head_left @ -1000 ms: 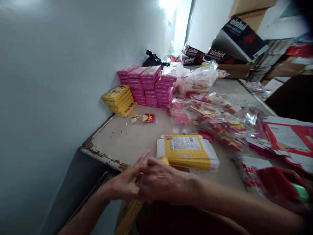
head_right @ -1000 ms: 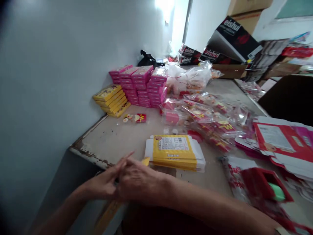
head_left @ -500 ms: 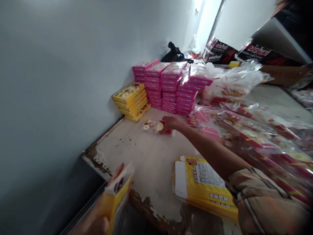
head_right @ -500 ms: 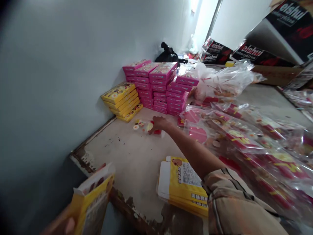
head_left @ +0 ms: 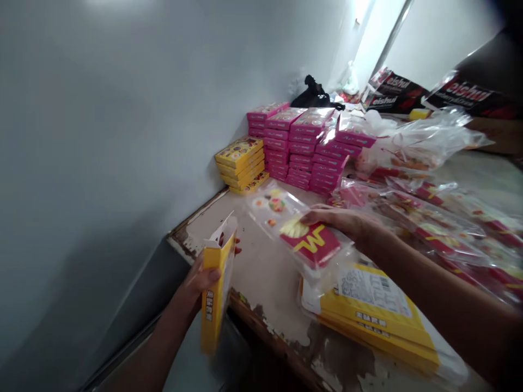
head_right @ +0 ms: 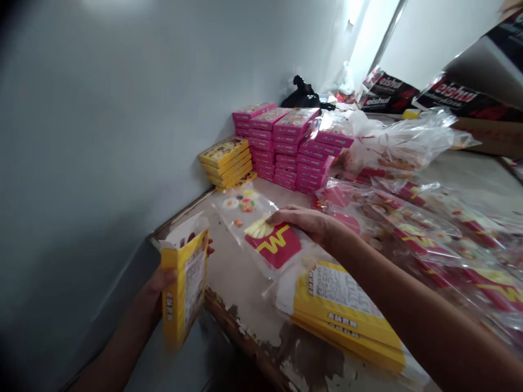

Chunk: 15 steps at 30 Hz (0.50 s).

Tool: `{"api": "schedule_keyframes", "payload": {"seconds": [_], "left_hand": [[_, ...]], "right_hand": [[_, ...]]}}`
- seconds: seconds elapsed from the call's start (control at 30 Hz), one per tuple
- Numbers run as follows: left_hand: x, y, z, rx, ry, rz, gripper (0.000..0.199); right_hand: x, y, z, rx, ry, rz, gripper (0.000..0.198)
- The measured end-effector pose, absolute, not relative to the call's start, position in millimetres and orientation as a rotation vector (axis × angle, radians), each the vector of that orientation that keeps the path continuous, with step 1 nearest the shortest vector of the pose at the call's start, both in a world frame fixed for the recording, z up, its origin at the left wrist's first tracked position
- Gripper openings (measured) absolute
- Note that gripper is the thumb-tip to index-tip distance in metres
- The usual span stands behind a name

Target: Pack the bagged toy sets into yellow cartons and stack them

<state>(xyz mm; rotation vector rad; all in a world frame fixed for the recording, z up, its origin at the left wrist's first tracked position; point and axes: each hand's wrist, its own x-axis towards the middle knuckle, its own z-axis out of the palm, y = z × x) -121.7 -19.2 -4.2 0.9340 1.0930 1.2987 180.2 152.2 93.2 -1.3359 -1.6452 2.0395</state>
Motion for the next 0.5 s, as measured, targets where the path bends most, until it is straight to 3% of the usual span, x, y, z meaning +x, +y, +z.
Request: {"api": "schedule_keyframes", "payload": {"seconds": [0.13,0.27,0.5], "left_hand": [[-117.8,-28.2,10.4,1.227,1.079,1.314,0.111],[-98.4,-41.2,17.9,1.4,1.045,1.396,0.122],[-50.6,-65.9,11.1,1.679,1.375,1.418,0.13]], "right_hand": [[165.2,94.5,129.8,-0.845,-1.481,1.689,0.029],[146.1,49.1,147.4,-0.792,-1.497,1.245,0.021],[149.8,4.0,152.3,-0.91,-1.61,1.109,0.025]]}}
